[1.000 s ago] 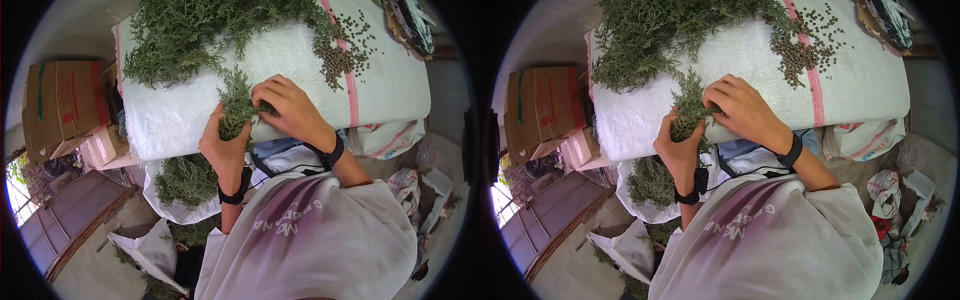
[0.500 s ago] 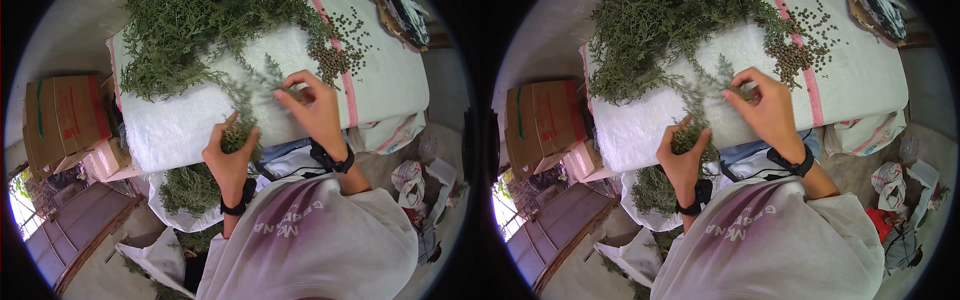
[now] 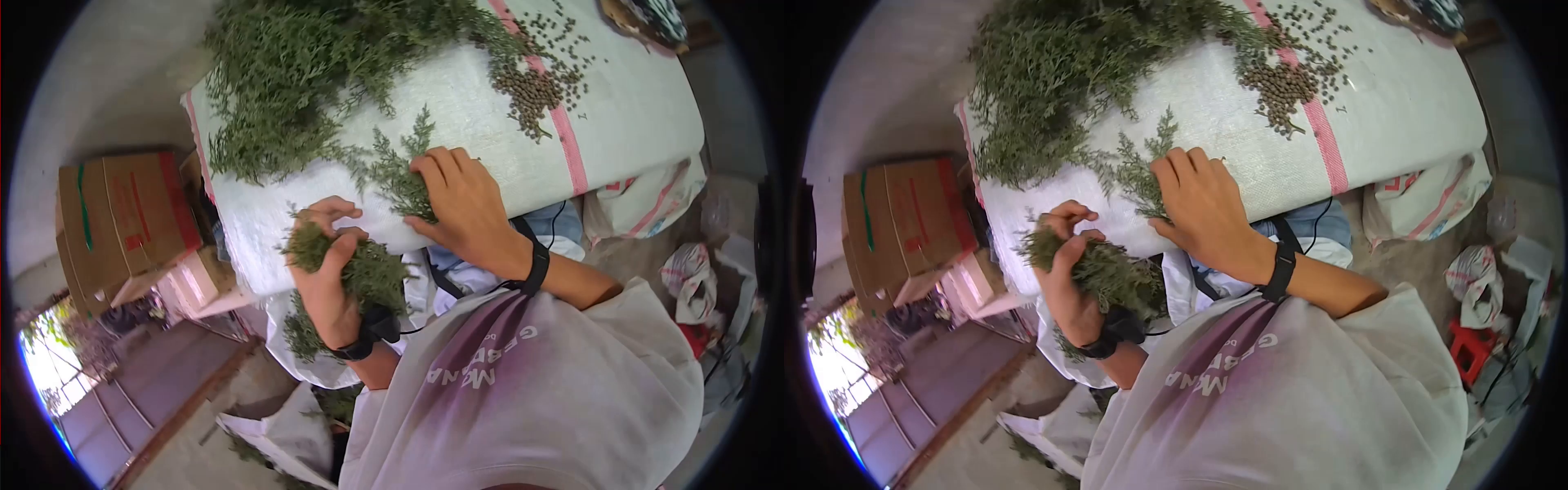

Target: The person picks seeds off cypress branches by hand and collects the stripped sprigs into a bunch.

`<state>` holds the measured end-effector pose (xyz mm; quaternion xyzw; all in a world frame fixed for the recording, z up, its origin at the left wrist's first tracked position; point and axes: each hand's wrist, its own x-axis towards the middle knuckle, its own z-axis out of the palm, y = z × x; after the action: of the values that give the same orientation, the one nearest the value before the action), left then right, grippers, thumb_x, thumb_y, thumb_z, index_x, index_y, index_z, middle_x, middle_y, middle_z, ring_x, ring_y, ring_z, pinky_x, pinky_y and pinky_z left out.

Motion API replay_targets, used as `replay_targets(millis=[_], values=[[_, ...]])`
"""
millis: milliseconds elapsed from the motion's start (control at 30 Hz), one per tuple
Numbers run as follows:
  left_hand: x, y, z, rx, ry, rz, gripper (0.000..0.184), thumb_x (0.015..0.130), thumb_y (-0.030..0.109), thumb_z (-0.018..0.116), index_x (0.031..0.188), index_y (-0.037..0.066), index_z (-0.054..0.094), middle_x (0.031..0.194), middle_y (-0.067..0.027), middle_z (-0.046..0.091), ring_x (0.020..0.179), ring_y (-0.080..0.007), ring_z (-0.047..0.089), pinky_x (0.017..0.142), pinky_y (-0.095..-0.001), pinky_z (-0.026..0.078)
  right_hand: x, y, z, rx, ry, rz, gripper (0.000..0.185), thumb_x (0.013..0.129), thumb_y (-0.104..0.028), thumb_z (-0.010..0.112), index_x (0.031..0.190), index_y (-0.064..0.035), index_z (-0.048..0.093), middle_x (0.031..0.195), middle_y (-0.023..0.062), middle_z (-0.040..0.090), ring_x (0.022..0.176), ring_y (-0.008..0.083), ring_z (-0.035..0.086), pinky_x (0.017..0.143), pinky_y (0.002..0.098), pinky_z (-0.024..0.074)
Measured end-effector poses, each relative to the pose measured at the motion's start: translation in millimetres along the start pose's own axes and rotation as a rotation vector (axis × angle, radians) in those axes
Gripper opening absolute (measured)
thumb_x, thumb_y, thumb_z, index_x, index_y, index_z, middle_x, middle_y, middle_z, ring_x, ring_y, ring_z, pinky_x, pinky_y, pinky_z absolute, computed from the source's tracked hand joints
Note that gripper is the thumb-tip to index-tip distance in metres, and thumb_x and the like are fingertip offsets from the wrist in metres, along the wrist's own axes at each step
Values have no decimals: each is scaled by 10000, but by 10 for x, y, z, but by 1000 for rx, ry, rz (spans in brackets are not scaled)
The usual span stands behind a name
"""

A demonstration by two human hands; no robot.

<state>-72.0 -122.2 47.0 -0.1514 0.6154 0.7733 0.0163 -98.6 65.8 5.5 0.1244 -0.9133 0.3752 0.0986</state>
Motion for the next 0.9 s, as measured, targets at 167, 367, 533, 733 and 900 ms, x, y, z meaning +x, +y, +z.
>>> replay_targets(millis=[167, 367, 533, 733, 900], values=[[377, -18, 70, 368, -32, 62, 384, 777, -47, 692, 1158, -41, 645, 999, -10, 627, 797, -87, 545, 744, -226, 448, -25, 256, -150, 36, -211, -1, 400, 720, -151, 798, 1062, -58, 614, 970, 112, 639, 828, 315, 636, 740, 374, 519], [380, -178, 6, 289, 119, 127, 369, 784, -28, 721, 1147, -20, 656, 960, 18, 585, 786, -75, 499, 716, -210, 416, -10, 522, -705, 255, -163, 162, 404, 754, -83, 787, 1119, -34, 620, 1056, 93, 665, 857, 231, 681, 771, 295, 532], [-134, -65, 236, 435, 316, 277, 332, 819, -13, 717, 1142, -26, 641, 988, -19, 616, 829, -116, 558, 777, -233, 458, -121, 376, -939, 711, 150, 307, 366, 793, -38, 784, 1126, -23, 633, 1056, 63, 674, 895, 128, 659, 806, 261, 528], [-598, -357, 636, -355, -31, 100, 437, 855, 24, 688, 1256, -49, 529, 1187, -143, 611, 1047, -235, 612, 919, -352, 528, -411, -74, -939, 630, 153, 8, 347, 787, -23, 789, 1107, -16, 654, 1039, 86, 689, 895, 141, 672, 811, 280, 540], [-750, -312, 936, -648, -305, -134, 511, 879, 75, 677, 1319, -64, 458, 1312, -210, 548, 1167, -287, 578, 937, -400, 557, -697, 8, -991, 485, 77, -280, 336, 777, -31, 788, 1093, -11, 674, 1038, 109, 702, 902, 202, 689, 807, 299, 544]])
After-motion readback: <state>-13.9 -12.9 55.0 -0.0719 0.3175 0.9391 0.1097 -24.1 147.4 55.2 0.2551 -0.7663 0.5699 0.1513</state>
